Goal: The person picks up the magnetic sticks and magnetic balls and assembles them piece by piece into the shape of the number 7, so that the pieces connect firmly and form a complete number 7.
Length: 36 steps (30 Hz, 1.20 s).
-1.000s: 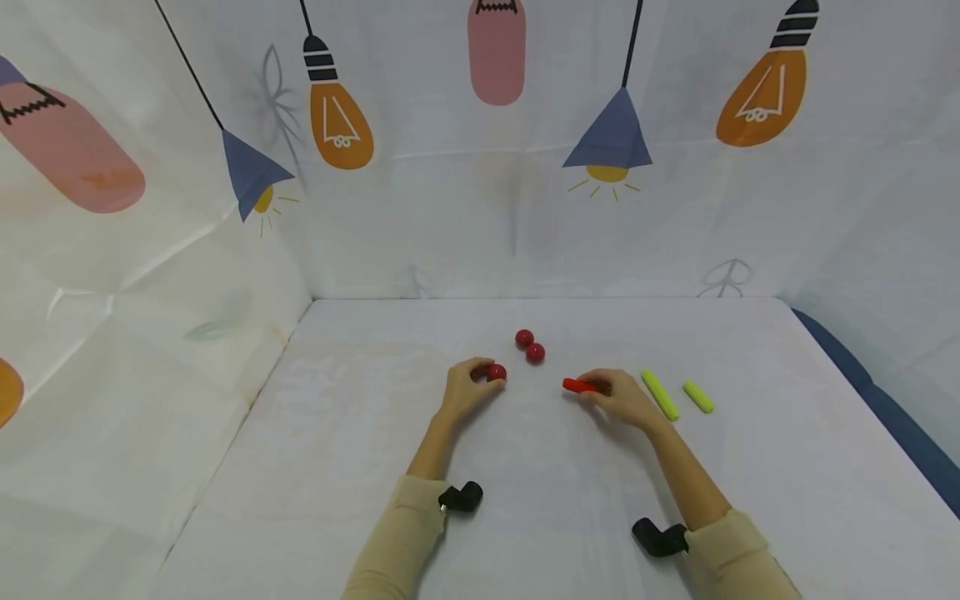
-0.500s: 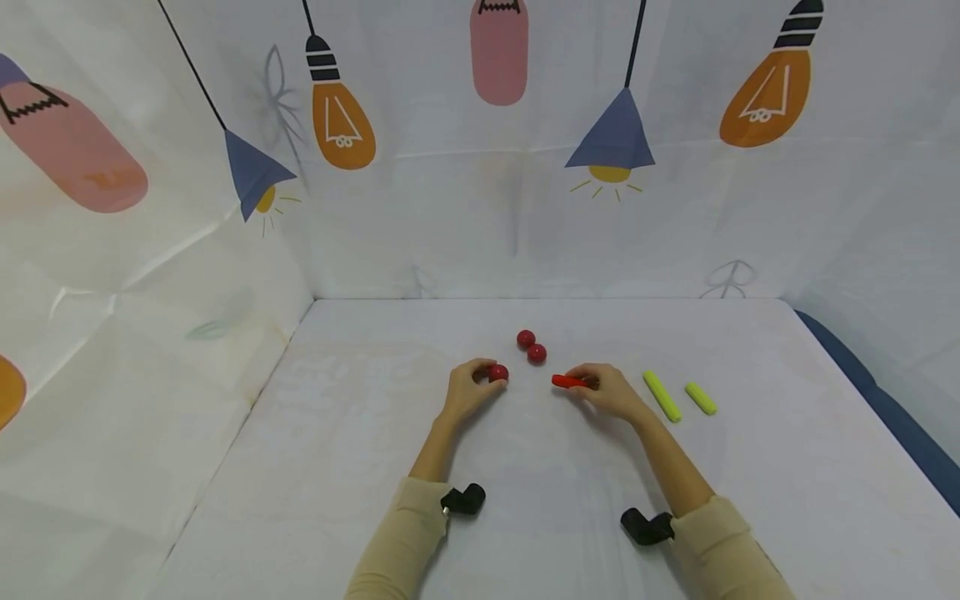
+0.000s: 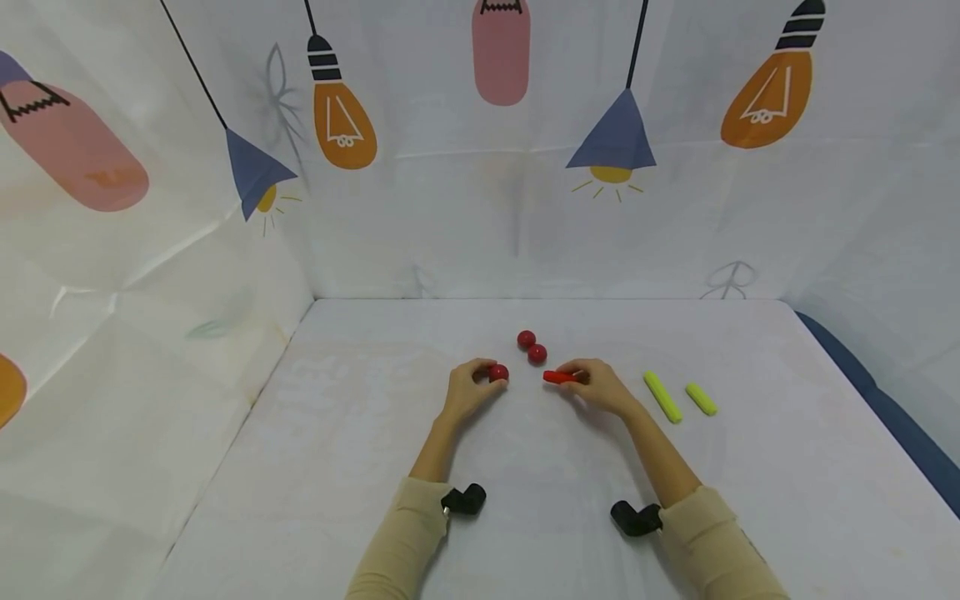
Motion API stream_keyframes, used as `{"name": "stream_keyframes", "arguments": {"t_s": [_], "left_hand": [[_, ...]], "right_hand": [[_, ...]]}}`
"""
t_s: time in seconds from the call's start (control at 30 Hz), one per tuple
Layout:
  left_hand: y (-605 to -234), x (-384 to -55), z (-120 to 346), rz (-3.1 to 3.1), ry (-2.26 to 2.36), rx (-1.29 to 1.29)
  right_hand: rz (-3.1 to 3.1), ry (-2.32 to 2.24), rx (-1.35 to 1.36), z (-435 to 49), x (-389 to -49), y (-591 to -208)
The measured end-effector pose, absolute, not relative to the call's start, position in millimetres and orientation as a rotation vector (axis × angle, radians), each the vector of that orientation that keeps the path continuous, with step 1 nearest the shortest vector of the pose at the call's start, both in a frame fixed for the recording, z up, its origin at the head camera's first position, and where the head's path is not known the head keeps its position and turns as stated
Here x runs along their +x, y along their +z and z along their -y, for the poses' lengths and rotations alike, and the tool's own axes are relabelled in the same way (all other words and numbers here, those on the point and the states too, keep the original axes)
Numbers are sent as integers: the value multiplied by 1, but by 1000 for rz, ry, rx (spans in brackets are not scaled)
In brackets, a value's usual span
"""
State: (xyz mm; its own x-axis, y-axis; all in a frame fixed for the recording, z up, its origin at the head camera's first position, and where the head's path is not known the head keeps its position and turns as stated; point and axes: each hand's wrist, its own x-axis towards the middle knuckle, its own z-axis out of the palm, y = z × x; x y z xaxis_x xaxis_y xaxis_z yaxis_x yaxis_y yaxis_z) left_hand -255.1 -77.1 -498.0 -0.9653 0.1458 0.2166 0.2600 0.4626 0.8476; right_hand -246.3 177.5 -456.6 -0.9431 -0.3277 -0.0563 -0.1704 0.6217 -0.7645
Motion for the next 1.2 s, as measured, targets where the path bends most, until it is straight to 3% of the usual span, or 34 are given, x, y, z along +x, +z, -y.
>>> {"name": "stream_keyframes", "arguments": {"t_s": [1.2], "left_hand": [[-500, -253, 77, 2520, -1550, -389]], "right_hand": [[-2651, -1239, -532, -155, -258, -459]]}}
